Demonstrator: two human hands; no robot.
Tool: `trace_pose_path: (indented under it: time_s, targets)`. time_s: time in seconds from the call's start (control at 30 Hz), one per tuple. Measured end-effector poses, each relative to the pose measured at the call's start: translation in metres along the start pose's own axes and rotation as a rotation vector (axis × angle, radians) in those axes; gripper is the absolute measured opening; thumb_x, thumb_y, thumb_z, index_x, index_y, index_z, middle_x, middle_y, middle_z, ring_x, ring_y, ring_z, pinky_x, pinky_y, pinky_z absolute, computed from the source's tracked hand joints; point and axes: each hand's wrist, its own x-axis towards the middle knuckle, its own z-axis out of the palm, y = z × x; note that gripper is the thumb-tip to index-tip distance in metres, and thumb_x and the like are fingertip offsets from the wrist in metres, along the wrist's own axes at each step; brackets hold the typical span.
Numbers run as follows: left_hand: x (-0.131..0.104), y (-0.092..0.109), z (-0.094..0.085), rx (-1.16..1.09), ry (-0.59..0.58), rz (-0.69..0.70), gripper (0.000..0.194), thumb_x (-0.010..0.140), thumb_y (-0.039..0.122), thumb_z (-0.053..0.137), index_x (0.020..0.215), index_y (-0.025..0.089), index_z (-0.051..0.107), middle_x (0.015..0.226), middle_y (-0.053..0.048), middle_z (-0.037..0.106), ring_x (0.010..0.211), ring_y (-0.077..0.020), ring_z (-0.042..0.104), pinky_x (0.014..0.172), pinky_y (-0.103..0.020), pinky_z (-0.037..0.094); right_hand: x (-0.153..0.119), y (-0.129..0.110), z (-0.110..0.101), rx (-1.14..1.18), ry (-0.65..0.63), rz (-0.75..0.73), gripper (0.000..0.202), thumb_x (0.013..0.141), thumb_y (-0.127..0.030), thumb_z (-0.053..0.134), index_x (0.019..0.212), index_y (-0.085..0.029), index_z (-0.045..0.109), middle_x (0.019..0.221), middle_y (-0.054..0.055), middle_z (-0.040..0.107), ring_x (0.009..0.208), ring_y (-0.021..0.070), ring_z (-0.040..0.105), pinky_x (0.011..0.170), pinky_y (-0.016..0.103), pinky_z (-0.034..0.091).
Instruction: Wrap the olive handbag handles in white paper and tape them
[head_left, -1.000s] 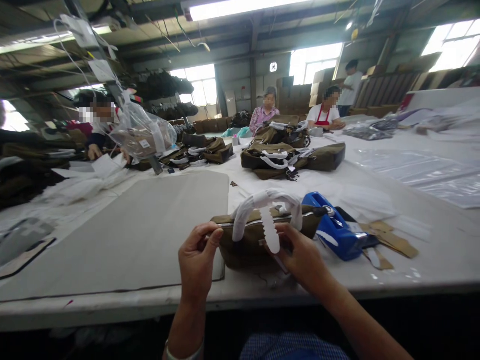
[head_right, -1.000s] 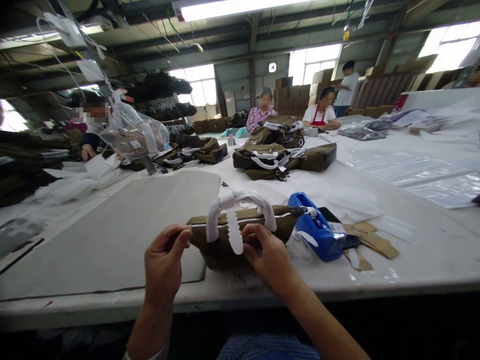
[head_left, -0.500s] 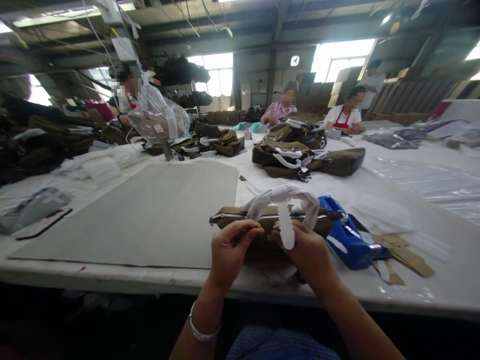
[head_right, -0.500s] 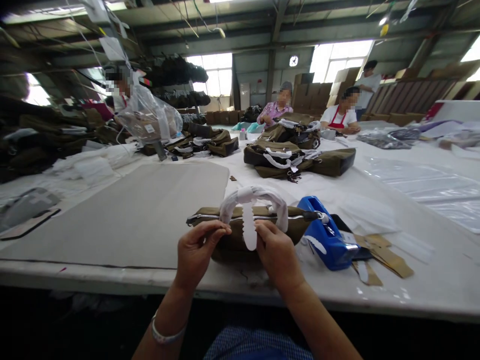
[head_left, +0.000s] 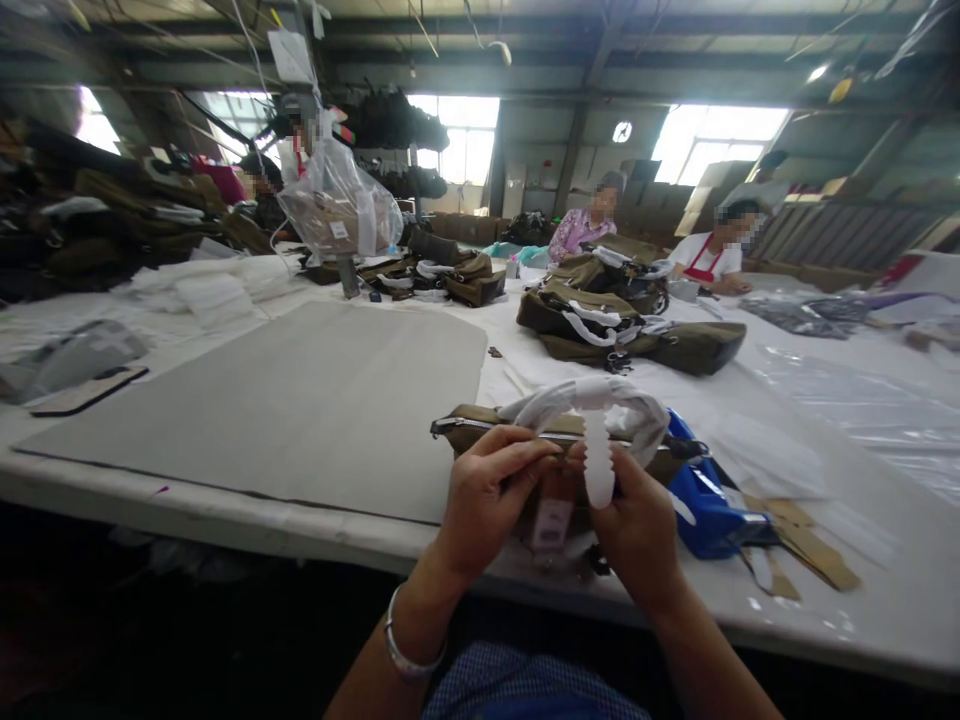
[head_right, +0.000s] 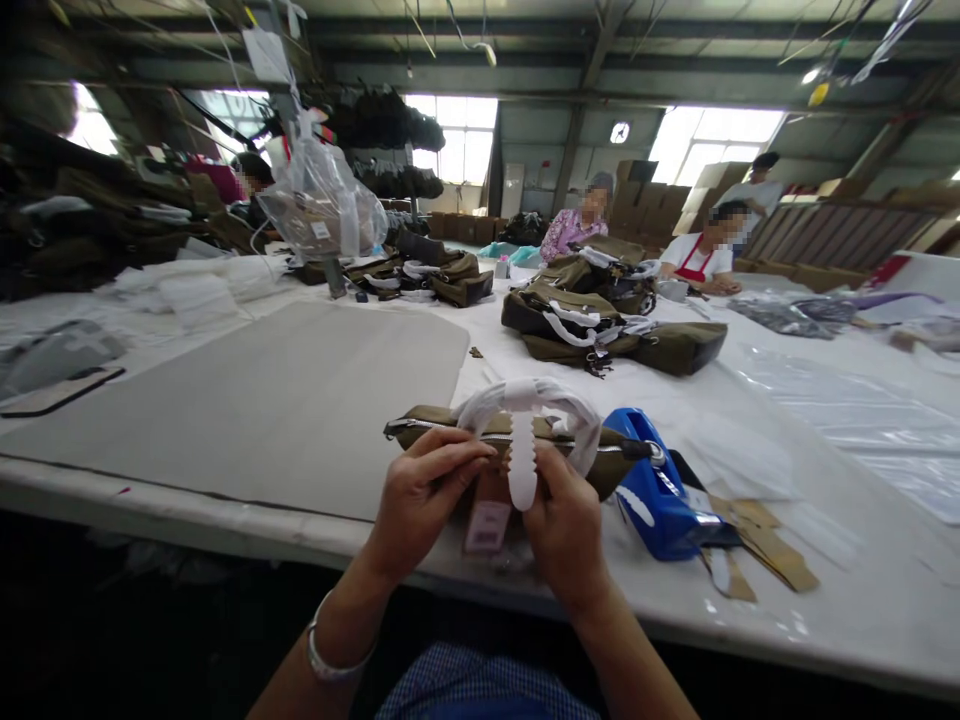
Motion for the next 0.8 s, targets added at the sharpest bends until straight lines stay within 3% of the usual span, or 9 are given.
trace_pose_path:
  time_s: [0.1,0.23,0.3,0.43,0.53,0.63,0.8]
  targets:
    - [-0.002,-0.001,-0.001,-0.006,-0.015,-0.004,0.020,0.094,0.013,0.066,0.108,0.022,0.078,0.102,-0.005,0.073,0.096,-0.0152,0.069,0.087,-0.026,0.056,0.002,-0.001,0.001,0.208,-0.023,0.290,0.014,0.084,-0.032,0.067,0.090,-0.020,0.071,0.080,0.002,0.074,0.070,0.0194,0.069,0.068,0.029,0.059]
    - [-0.004,-0.001,-0.002,0.010,-0.035,-0.050,0.020,0.093,0.014,0.066,0.108,0.022,0.078,0.100,-0.005,0.074,0.093,-0.0160,0.069,0.085,-0.027,0.056,0.004,0.003,0.003,0.278,-0.059,0.358,0.019,0.080,-0.036,0.071,0.089,-0.020,0.075,0.082,0.004,0.077,0.074,0.0237,0.073,0.068,0.032,0.060]
    - [-0.004,0.000,-0.002,0.061,-0.052,-0.058,0.018,0.094,0.018,0.067,0.108,0.022,0.078,0.098,-0.005,0.073,0.092,-0.0167,0.070,0.085,-0.027,0.056,0.003,0.007,0.003,0.168,-0.046,0.275,0.015,0.083,-0.031,0.067,0.091,-0.021,0.075,0.085,0.005,0.077,0.079,0.0248,0.073,0.073,0.034,0.060]
    - [-0.003,0.003,-0.001,0.222,-0.105,-0.050,0.016,0.095,0.022,0.066,0.105,0.024,0.078,0.096,-0.005,0.073,0.089,-0.0184,0.069,0.083,-0.029,0.056,0.000,0.013,0.003,-0.153,0.029,-0.056,0.015,0.093,-0.025,0.058,0.097,-0.022,0.072,0.112,0.009,0.073,0.110,0.0282,0.067,0.098,0.043,0.053]
    - [-0.003,0.004,0.000,0.249,-0.116,-0.058,0.016,0.094,0.020,0.066,0.104,0.023,0.078,0.096,-0.004,0.073,0.089,-0.0186,0.069,0.082,-0.029,0.055,-0.001,0.012,0.003,-0.263,0.074,-0.163,0.015,0.096,-0.026,0.055,0.096,-0.022,0.069,0.120,0.012,0.067,0.117,0.0301,0.061,0.099,0.044,0.050]
    - [-0.004,0.002,0.001,0.193,-0.091,-0.076,0.016,0.093,0.019,0.066,0.105,0.022,0.077,0.096,-0.004,0.073,0.088,-0.0181,0.069,0.082,-0.028,0.055,-0.002,0.008,0.002,-0.201,0.075,-0.101,0.014,0.095,-0.028,0.056,0.095,-0.022,0.068,0.106,0.009,0.070,0.104,0.0282,0.065,0.089,0.039,0.053]
    - [-0.008,-0.001,0.004,0.132,-0.028,-0.108,0.018,0.094,0.020,0.066,0.110,0.022,0.075,0.099,-0.004,0.074,0.093,-0.0177,0.071,0.086,-0.028,0.055,0.000,0.002,0.001,0.027,0.017,0.216,0.015,0.085,-0.032,0.063,0.094,-0.023,0.070,0.079,0.002,0.071,0.069,0.0203,0.065,0.061,0.028,0.052]
